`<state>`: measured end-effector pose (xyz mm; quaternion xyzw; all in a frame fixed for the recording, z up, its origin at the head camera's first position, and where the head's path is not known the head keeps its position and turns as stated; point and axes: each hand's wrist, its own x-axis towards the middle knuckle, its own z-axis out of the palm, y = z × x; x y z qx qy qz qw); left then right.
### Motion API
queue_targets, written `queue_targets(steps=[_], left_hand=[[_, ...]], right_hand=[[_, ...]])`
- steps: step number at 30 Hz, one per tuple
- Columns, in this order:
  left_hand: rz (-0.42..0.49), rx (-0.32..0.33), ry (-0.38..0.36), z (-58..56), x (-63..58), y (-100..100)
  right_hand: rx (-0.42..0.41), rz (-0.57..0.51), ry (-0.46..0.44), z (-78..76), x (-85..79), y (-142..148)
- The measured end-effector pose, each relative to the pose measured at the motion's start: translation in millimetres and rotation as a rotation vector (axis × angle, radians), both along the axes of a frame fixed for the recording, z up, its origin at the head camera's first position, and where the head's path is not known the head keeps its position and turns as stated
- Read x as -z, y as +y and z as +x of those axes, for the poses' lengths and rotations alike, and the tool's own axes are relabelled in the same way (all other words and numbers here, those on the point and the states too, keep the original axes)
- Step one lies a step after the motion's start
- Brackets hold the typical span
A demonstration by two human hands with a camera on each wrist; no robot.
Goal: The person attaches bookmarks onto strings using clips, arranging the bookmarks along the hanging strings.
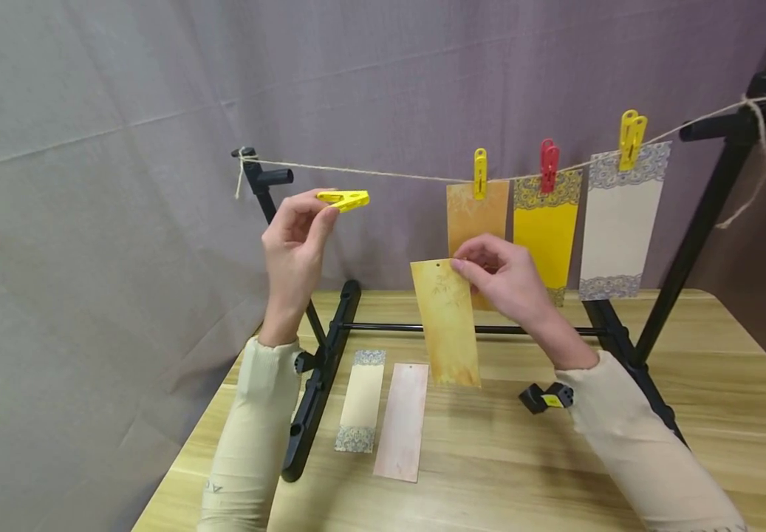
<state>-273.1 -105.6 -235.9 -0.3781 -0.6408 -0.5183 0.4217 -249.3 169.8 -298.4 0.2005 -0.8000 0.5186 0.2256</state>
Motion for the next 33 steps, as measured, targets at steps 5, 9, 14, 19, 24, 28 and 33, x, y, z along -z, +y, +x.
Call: queue_targets(steps=[5,9,14,19,24,28,33], left_hand=[[-0.031,-0.003,0.073,-2.1,-18.1,7],[-0.039,-0.012,0.091,-2.5,-30.2,12],[-0.061,-0.069,0.052,-3.0,-38.7,17],[-0.092,-0.135,0.017,-5.5,-45.4,21],[-0.159,-0.190,0.015,-6.9,-53.4,26],[-0.213,-0.225,0.014,-7.5,-60.1,31],[-0.284,-0.244,-0.037,-8.4,-70.0,38]], right_hand=[[0.019,-0.001,0.013,-1.0,-3.9,-2],[0.023,-0.002,0.019,-2.1,-6.4,-4],[0.022,-0.011,0.038,-4.3,-10.4,-8],[0.024,-0.005,0.056,-5.2,-17.5,-14],[0.023,0.004,0.060,-5.5,-21.3,-17],[0.020,0.005,0.068,-6.5,-21.9,-19],[0.017,0.011,0.088,-8.5,-23.0,-21]])
